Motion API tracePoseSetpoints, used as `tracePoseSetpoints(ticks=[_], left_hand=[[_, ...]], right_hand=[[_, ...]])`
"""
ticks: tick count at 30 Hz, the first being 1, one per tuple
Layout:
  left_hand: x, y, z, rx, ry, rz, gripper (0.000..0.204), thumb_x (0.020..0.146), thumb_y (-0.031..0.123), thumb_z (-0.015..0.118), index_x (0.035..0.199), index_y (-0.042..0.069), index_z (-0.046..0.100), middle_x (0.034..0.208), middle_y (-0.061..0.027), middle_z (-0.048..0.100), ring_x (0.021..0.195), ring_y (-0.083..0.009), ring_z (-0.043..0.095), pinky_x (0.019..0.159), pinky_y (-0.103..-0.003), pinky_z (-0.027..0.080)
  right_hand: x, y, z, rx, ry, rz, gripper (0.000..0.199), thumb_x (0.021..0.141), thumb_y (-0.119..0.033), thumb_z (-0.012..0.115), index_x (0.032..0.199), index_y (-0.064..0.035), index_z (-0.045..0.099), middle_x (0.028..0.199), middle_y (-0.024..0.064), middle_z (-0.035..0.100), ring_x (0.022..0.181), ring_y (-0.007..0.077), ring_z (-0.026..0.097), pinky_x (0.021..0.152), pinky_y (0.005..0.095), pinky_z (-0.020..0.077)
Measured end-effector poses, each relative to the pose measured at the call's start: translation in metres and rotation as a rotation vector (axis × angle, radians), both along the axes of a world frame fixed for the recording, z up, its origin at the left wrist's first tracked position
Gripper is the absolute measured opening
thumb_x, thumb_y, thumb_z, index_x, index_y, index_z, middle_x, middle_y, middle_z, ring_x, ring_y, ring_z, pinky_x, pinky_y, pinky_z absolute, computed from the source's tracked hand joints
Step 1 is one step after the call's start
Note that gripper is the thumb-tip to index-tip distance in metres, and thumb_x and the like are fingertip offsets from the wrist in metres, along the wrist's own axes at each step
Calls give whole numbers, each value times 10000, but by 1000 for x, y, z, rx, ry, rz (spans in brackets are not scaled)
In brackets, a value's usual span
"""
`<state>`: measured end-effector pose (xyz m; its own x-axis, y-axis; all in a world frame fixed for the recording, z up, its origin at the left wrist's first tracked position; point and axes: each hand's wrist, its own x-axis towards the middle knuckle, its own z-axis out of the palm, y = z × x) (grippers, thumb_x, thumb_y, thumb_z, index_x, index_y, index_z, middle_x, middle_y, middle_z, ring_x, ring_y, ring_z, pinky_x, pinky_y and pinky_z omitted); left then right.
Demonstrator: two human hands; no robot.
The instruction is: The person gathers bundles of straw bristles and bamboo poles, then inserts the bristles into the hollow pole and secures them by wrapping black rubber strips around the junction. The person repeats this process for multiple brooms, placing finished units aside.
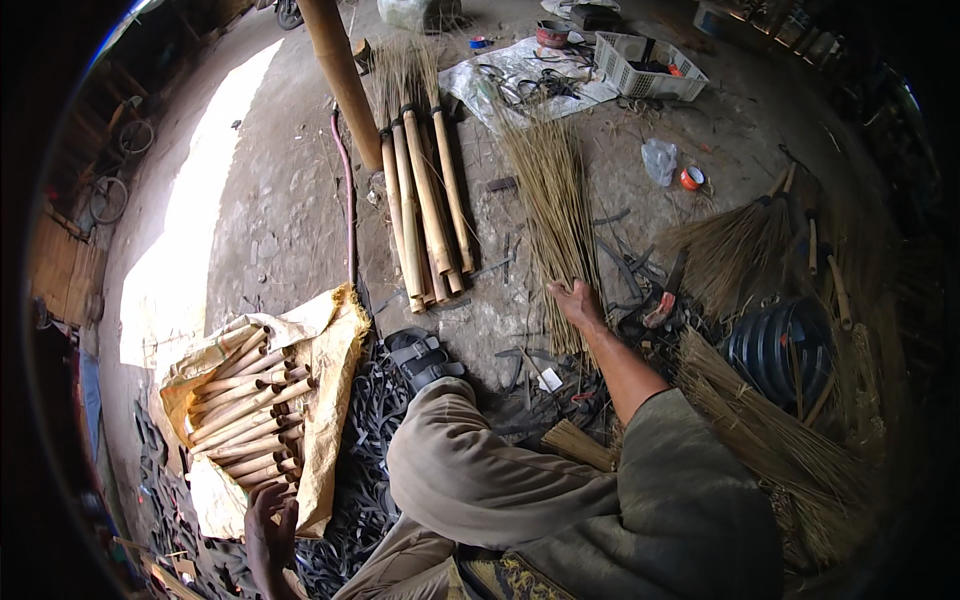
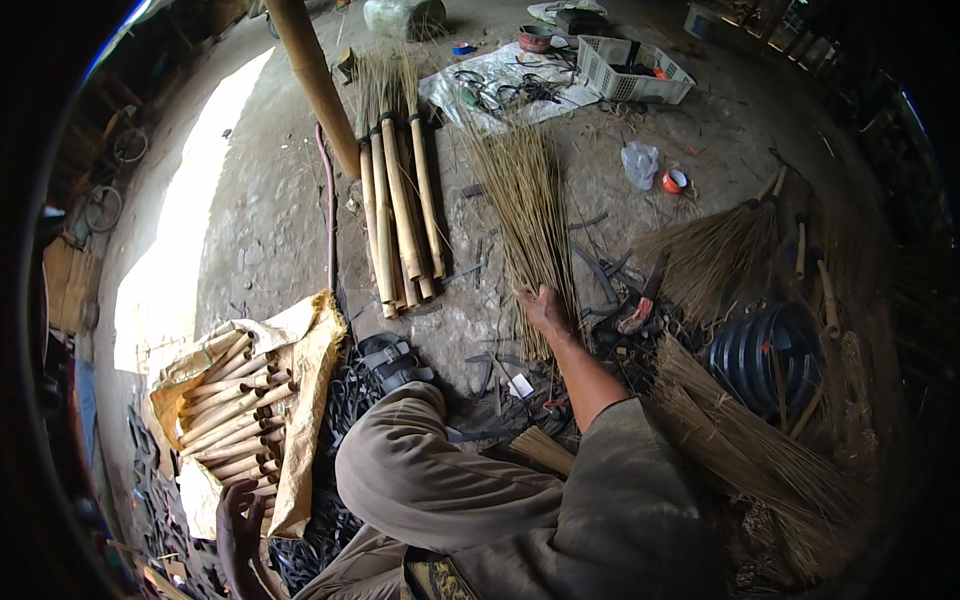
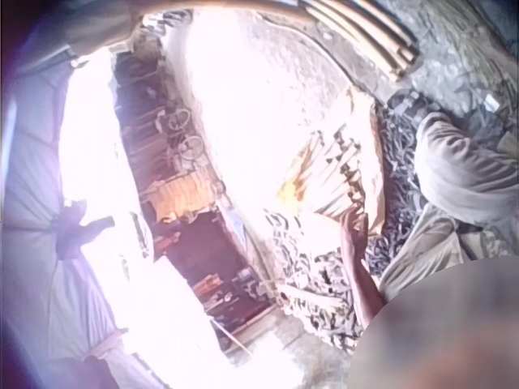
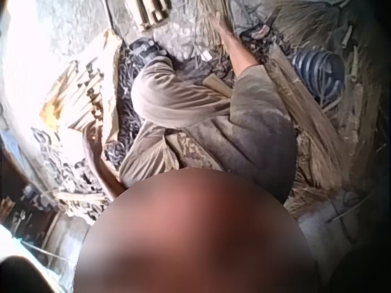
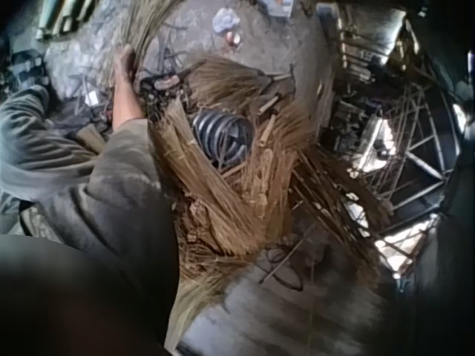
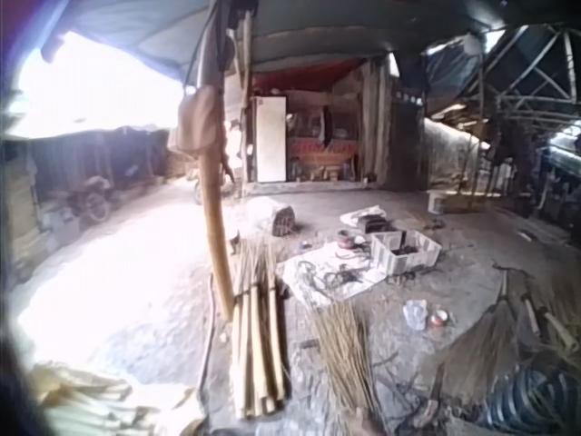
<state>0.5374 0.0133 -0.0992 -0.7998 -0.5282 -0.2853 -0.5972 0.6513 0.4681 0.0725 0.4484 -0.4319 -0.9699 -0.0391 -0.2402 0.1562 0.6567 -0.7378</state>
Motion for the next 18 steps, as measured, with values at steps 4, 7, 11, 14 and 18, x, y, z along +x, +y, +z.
tracePoseSetpoints(ticks=[4, 7, 11, 14, 18], left_hand=[[-34, 4, 9, 1, 11, -113, 319, 904, 81, 728, 1211, 19, 669, 1208, -200, 623, 1018, -295, 709, 833, -365, 602], [-55, 8, 15, -72, -22, -124, 313, 869, 87, 744, 1174, 36, 695, 1173, -183, 677, 1107, -355, 666, 955, -415, 536], [-82, 14, 19, -85, -26, -177, 302, 877, 93, 743, 1169, 32, 698, 1180, -159, 685, 1074, -329, 672, 938, -408, 534], [-101, 21, 19, -59, -41, -198, 297, 883, 85, 738, 1172, 30, 696, 1179, -145, 690, 1046, -310, 680, 920, -390, 539], [-129, 29, 16, -81, -40, -287, 316, 875, 119, 765, 1175, 43, 704, 1197, -159, 678, 1003, -309, 695, 868, -387, 556]], right_hand=[[19, -23, -54, 12, 44, 29, 413, 859, -376, 824, 982, -12, 671, 935, 180, 711, 882, 291, 688, 793, 452, 528], [33, -36, -97, 95, -8, -18, 526, 868, -311, 799, 1199, 51, 608, 1143, 261, 675, 1096, 399, 662, 935, 460, 520], [37, -42, -118, 152, -212, 8, 696, 880, -224, 726, 1439, 97, 464, 1404, 331, 555, 1333, 440, 541, 1112, 453, 450], [33, -43, -99, 163, -293, -24, 627, 896, -207, 681, 1422, 77, 494, 1414, 337, 548, 1340, 441, 536, 1110, 462, 450], [34, -36, -58, 191, -327, -39, 550, 923, -211, 640, 1402, 38, 536, 1418, 326, 547, 1342, 446, 534, 1096, 476, 456]])
